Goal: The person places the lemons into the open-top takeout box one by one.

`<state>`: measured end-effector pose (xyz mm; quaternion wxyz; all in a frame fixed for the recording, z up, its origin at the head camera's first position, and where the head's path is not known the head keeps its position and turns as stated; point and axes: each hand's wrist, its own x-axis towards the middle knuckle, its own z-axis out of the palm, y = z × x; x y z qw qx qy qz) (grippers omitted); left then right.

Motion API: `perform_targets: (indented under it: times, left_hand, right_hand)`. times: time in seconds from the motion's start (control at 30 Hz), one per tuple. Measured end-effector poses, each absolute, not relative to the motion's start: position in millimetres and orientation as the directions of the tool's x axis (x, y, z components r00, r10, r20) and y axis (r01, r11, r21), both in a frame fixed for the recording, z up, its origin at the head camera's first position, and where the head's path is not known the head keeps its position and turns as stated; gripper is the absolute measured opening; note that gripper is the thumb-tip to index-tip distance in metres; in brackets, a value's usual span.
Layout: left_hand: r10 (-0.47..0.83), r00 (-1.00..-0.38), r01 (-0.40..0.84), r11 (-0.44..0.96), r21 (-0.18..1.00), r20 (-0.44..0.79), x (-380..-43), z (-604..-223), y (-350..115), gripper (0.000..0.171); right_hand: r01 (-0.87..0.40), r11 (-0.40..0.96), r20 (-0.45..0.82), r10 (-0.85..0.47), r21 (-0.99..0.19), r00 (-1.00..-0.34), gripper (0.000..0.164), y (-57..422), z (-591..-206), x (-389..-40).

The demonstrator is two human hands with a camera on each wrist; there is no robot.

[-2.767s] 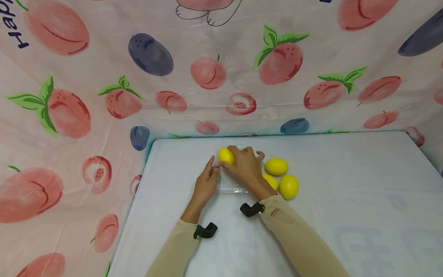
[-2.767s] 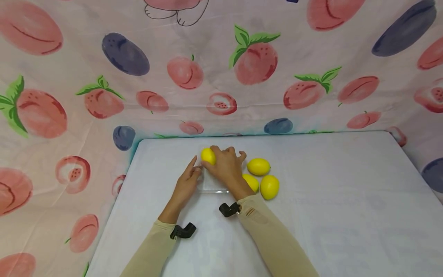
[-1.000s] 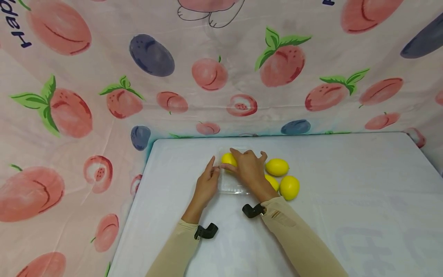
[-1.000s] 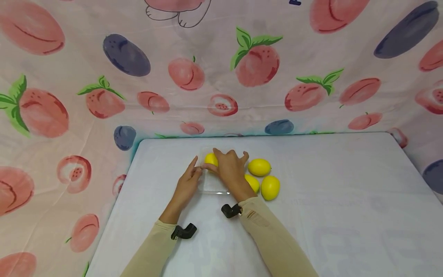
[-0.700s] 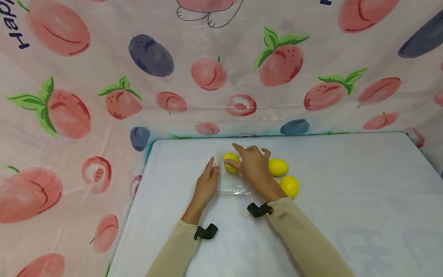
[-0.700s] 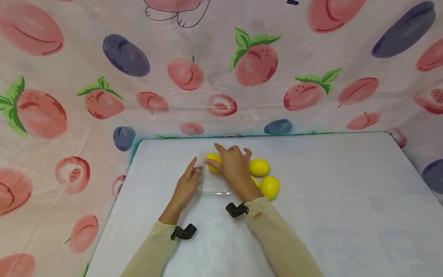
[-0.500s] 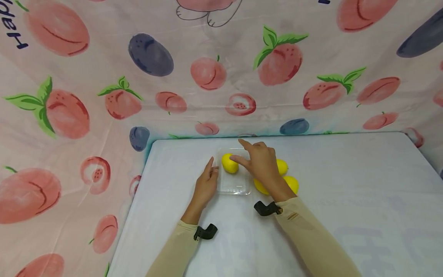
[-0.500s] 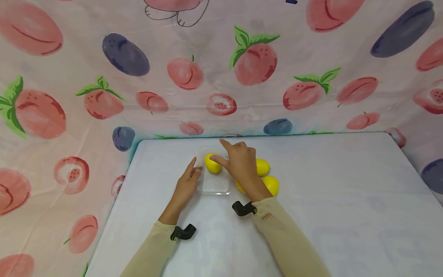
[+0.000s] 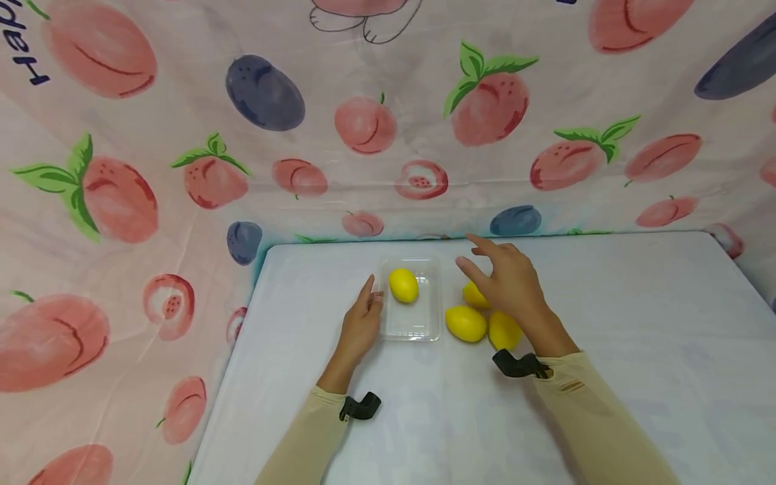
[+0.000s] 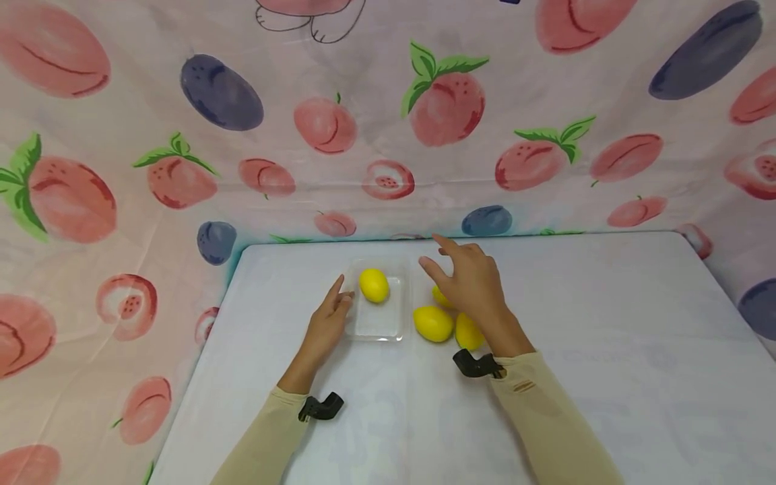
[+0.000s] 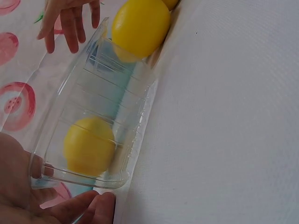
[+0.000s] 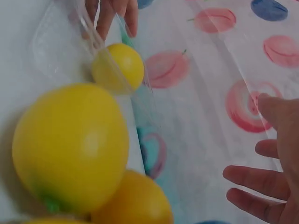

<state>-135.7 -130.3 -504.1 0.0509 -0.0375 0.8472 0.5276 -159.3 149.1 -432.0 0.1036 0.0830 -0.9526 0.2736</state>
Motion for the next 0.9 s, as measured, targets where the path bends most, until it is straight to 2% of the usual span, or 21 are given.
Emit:
perform_targets:
  times: [0.3, 0.57, 0.9]
  left_hand:
    - [-0.009, -0.992, -0.115, 0.443, 0.889, -0.123, -136, -504, -131, 0.055]
    - [-0.007, -0.993, -0.113, 0.437, 0.892, -0.122, -136, -505, -131, 0.054]
    - [-0.005, -0.992, -0.119, 0.442, 0.889, -0.130, -134, -503, -131, 0.054]
  right_hand:
    - [-0.246, 0.789, 0.190, -0.166, -0.563, -0.968, 0.067, 183, -451, -155]
    - [-0.267, 0.723, 0.170, -0.207, -0.637, -0.964, 0.060, 199, -473, -156]
    - [-0.168, 0.642, 0.039, -0.211, -0.748, -0.977, 0.061, 206, -484, -158]
